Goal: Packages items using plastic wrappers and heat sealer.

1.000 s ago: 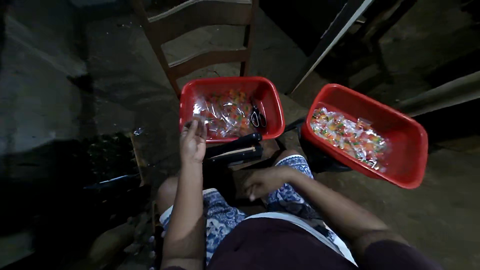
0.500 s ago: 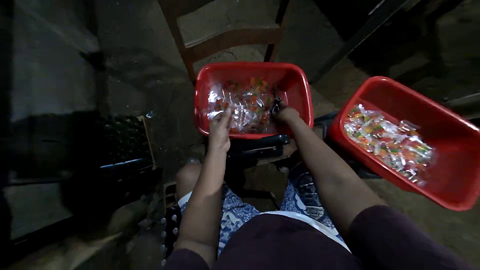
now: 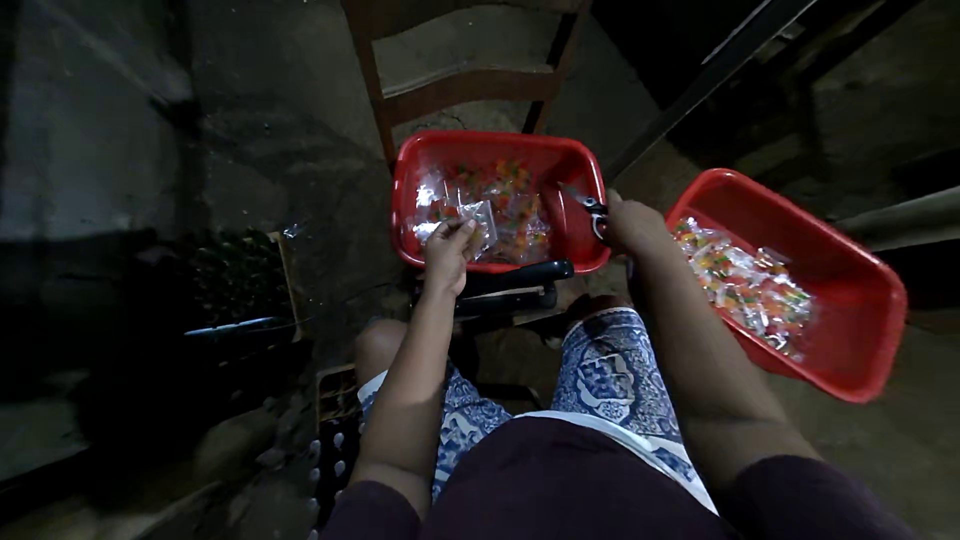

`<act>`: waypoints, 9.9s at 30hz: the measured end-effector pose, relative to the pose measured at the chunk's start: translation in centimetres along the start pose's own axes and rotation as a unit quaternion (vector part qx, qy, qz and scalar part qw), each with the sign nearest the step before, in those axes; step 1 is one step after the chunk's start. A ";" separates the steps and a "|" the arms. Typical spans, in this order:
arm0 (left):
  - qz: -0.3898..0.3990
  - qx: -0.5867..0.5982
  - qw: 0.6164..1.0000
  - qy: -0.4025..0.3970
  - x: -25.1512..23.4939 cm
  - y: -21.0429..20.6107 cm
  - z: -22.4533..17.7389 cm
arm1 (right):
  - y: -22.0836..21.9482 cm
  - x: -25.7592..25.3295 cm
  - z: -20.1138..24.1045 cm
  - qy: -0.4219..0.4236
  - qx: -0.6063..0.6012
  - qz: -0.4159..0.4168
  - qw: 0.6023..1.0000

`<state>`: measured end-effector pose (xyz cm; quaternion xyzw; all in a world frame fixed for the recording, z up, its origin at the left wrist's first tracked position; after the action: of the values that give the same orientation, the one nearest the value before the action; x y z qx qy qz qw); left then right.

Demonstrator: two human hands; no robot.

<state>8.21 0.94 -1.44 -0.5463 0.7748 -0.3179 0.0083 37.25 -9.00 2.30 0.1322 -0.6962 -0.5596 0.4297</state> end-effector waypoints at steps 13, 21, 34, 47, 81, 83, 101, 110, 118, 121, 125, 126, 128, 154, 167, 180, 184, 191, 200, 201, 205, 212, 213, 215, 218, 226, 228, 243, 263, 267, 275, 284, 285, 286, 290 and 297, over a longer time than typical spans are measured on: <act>0.048 0.090 0.995 -0.021 4.0 -2.1 -1.8 | -9.7 21.4 7.2 0.328 -0.560 0.294 0.702; 0.079 0.124 0.989 -0.011 5.1 -2.5 -1.2 | -10.2 21.1 7.8 0.317 -0.599 0.323 0.661; 0.110 0.077 0.991 -0.017 4.3 -3.5 -1.0 | -9.3 18.8 9.3 0.316 -0.621 0.298 0.653; 0.163 0.002 0.986 -0.037 4.8 -4.2 -1.8 | -8.3 17.0 10.7 0.362 -0.640 0.289 0.613; 0.210 0.006 0.973 -0.092 5.0 -4.0 -2.9 | -7.8 17.8 10.7 0.396 -0.624 0.238 0.631; 0.216 -0.009 0.972 -0.096 5.0 -4.1 -2.8 | -7.6 17.8 10.7 0.392 -0.618 0.235 0.639; 0.243 -0.050 0.962 -0.111 5.3 -4.8 -2.8 | -7.3 17.4 11.5 0.376 -0.656 0.245 0.607; 0.244 -0.051 0.962 -0.108 5.2 -4.6 -3.0 | -7.2 17.2 11.2 0.362 -0.637 0.240 0.637; 0.257 -0.058 0.958 -0.114 5.3 -4.8 -2.8 | -6.6 17.1 11.9 0.362 -0.653 0.234 0.623; 0.251 -0.066 0.960 -0.107 5.3 -4.6 -2.8 | -6.8 17.1 11.7 0.352 -0.640 0.230 0.643; 0.266 -0.074 0.956 -0.096 5.4 -5.0 -2.5 | -6.8 17.4 11.4 0.374 -0.633 0.233 0.637; 0.271 -0.076 0.955 -0.097 5.4 -5.2 -2.4 | -6.8 17.4 11.3 0.372 -0.636 0.232 0.635; 0.278 -0.078 0.952 -0.100 5.5 -5.4 -2.3 | -6.7 17.2 11.2 0.365 -0.641 0.229 0.635; 0.270 -0.144 0.950 -0.059 4.5 -5.6 -0.7 | 2.4 13.8 8.6 0.302 -0.530 -0.115 0.784; 0.072 -0.119 0.988 -0.069 0.2 -1.6 -1.7 | 3.6 10.7 -23.0 -0.084 -0.267 -0.339 0.898; -0.039 -0.252 0.965 -0.062 -4.1 3.2 -0.8 | -2.5 3.2 -11.4 0.073 -0.295 -0.079 0.949; -0.055 -0.304 0.949 -0.060 -5.1 4.3 -0.4 | -4.3 -1.1 -2.1 0.101 -0.243 0.017 0.965; -0.060 -0.383 0.921 -0.042 -5.5 4.4 -0.3 | -7.8 -7.2 1.7 -0.021 -0.242 0.100 0.965; -0.055 -0.482 0.874 0.017 -6.2 5.1 0.7 | -11.0 -7.8 2.5 -0.051 -0.157 0.143 0.976; -0.057 -0.476 0.878 0.017 -6.0 5.1 0.7 | -11.1 -7.9 2.4 -0.047 -0.154 0.143 0.977; -0.060 -0.434 0.899 0.018 -5.2 4.8 0.2 | -10.8 -8.1 2.5 -0.008 -0.112 0.172 0.979; -0.025 -0.390 0.920 0.016 -4.9 3.5 0.6 | -5.6 -11.5 3.4 0.093 -0.205 -0.038 0.974; -0.020 -0.392 0.920 0.012 -5.0 3.4 0.6 | -4.8 -12.5 3.8 0.097 -0.222 -0.064 0.968; -0.009 -0.389 0.921 0.012 -5.0 3.2 0.8 | -4.0 -14.4 4.5 0.078 -0.229 -0.065 0.968; 0.001 -0.391 0.920 0.009 -5.1 3.1 0.9 | -4.0 -16.8 5.5 0.072 -0.192 -0.054 0.977; 0.031 -0.401 0.916 -0.002 -5.1 2.4 0.6 | -0.6 -16.5 6.3 0.156 -0.214 -0.093 0.960; 0.028 -0.382 0.923 -0.030 -4.9 1.9 -0.1 | 1.2 -15.1 6.0 0.180 -0.265 -0.097 0.942; 0.184 0.183 0.951 0.166 12.8 -9.9 0.2 | 11.3 17.5 10.9 0.660 -0.327 0.087 0.670; 0.060 0.034 0.992 -0.102 24.1 -8.1 1.9 | -2.1 26.5 2.2 0.408 -0.651 -0.039 0.639; 0.073 -0.051 0.991 -0.104 24.7 -8.0 2.0 | -2.5 26.9 1.4 0.413 -0.632 -0.009 0.656; 0.088 -0.135 0.982 -0.102 24.6 -7.9 2.8 | -3.6 25.9 -0.8 0.384 -0.644 -0.021 0.662; 0.120 -0.305 0.885 -0.330 25.2 -8.3 -0.1 | -3.4 26.1 -1.0 0.417 -0.629 -0.098 0.649; 0.129 -0.317 0.873 -0.347 25.4 -8.4 -0.3 | -3.2 26.3 -0.9 0.429 -0.612 -0.110 0.655; 0.132 -0.332 0.864 -0.356 25.5 -8.4 -0.5 | -3.2 26.4 -0.8 0.441 -0.594 -0.119 0.662; 0.125 -0.395 0.838 -0.355 25.7 -8.4 -1.0 | -3.1 26.8 -0.4 0.455 -0.551 -0.123 0.688; 0.107 -0.470 0.796 -0.365 25.7 -8.4 -1.3 | -2.9 27.7 -0.1 0.442 -0.466 -0.164 0.749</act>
<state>4.46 -22.07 12.40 -0.4719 0.8221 0.3115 0.0666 19.94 -28.45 12.22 0.2606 -0.0490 -0.7555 0.5990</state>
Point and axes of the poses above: each hand's wrist, its own x-axis away from the middle knuckle, its own y-axis out of the back of the hand, z = x × y, the point moved 9 cm from there along -x, towards the middle knuckle, and after that the axes turned 4 degrees about z, right-handed, at the moved point
